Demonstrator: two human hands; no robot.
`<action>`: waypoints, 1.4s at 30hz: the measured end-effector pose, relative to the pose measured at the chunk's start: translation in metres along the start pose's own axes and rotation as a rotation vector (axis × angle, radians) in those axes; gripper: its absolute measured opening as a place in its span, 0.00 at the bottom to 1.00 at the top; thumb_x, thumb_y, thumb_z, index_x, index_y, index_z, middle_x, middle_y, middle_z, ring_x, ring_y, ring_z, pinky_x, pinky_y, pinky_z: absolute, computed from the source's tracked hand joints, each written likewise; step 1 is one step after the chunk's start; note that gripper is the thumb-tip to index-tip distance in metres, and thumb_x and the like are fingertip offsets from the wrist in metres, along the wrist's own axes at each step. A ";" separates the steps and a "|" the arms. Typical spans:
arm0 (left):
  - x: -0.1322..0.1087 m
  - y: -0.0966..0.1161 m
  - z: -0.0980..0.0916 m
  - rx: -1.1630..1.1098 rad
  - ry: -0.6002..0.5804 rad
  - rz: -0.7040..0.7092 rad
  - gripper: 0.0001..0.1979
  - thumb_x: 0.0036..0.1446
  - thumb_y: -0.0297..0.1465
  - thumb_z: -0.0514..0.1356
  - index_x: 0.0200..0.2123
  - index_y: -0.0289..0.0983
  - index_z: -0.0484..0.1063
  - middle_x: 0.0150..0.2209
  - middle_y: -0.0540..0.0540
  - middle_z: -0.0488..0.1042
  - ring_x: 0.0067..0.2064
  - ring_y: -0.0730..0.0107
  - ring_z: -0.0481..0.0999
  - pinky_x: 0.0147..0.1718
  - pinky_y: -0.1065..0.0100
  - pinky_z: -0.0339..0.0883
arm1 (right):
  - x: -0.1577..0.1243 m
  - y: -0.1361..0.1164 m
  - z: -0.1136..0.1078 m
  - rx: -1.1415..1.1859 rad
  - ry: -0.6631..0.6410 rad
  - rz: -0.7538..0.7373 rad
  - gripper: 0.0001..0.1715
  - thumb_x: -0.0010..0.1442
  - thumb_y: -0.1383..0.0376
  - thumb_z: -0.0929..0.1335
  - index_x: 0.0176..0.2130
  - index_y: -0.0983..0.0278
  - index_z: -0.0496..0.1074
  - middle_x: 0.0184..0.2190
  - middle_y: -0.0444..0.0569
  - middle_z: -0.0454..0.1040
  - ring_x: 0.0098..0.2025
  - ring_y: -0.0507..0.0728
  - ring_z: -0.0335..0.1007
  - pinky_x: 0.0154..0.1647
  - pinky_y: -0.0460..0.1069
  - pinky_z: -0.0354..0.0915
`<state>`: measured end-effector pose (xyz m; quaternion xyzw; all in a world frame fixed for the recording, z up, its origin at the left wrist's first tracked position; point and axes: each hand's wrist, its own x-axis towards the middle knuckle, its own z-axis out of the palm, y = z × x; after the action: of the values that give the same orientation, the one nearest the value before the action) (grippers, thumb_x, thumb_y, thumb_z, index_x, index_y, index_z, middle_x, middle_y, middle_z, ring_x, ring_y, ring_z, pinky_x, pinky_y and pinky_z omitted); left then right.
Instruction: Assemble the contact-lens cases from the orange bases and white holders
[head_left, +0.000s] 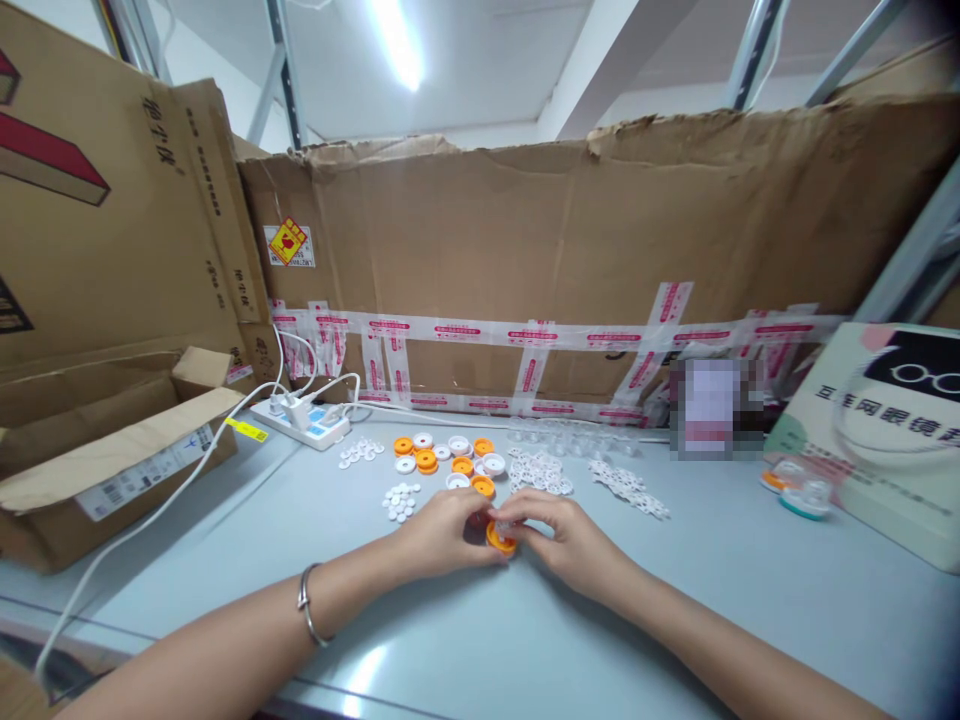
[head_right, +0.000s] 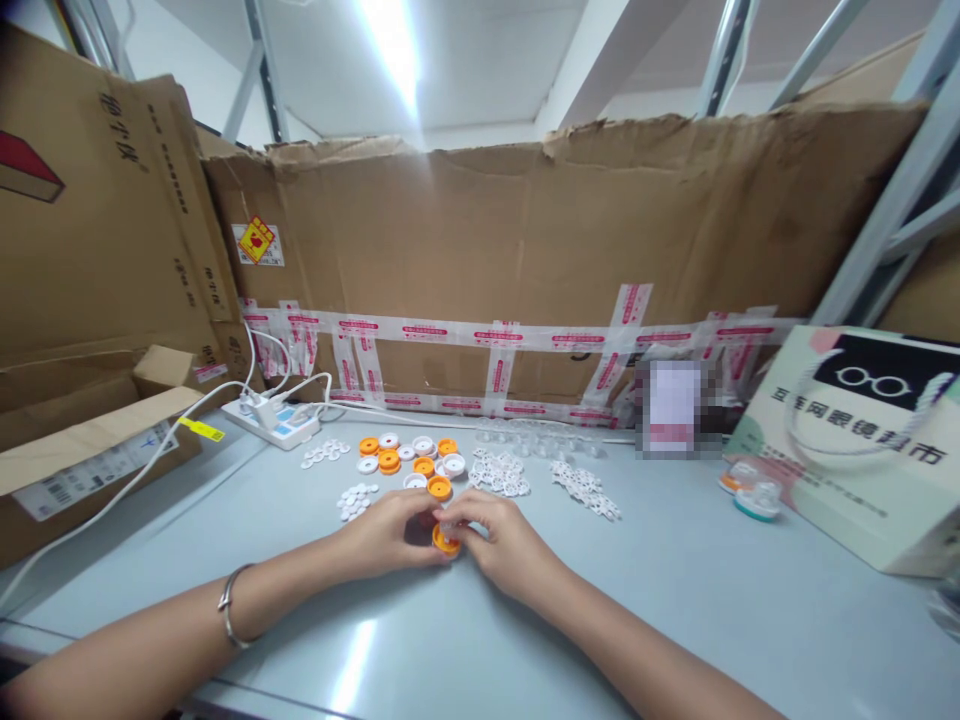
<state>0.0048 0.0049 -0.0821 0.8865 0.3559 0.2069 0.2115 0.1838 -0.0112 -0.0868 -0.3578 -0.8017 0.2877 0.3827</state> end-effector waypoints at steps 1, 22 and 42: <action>0.000 0.000 0.000 -0.008 -0.006 -0.003 0.12 0.48 0.38 0.61 0.33 0.35 0.70 0.30 0.48 0.72 0.33 0.69 0.68 0.30 0.73 0.58 | 0.000 0.000 0.000 -0.014 -0.006 -0.018 0.13 0.52 0.73 0.64 0.34 0.61 0.75 0.33 0.49 0.75 0.37 0.54 0.71 0.42 0.50 0.66; 0.000 -0.005 0.007 -0.070 0.044 -0.042 0.15 0.44 0.40 0.63 0.30 0.35 0.69 0.28 0.50 0.69 0.30 0.70 0.67 0.27 0.73 0.56 | -0.002 -0.002 0.002 -0.052 -0.013 -0.052 0.12 0.55 0.67 0.65 0.38 0.58 0.76 0.34 0.49 0.76 0.36 0.55 0.72 0.40 0.50 0.67; -0.003 -0.002 0.004 -0.069 0.033 -0.075 0.13 0.44 0.37 0.61 0.32 0.36 0.68 0.30 0.50 0.67 0.31 0.71 0.65 0.29 0.72 0.56 | -0.005 0.137 -0.143 -0.341 0.714 0.400 0.14 0.39 0.59 0.69 0.29 0.62 0.76 0.32 0.52 0.78 0.40 0.64 0.70 0.45 0.57 0.61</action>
<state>0.0033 0.0034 -0.0871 0.8612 0.3851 0.2254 0.2434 0.3515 0.0907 -0.1118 -0.6408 -0.5703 0.0782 0.5080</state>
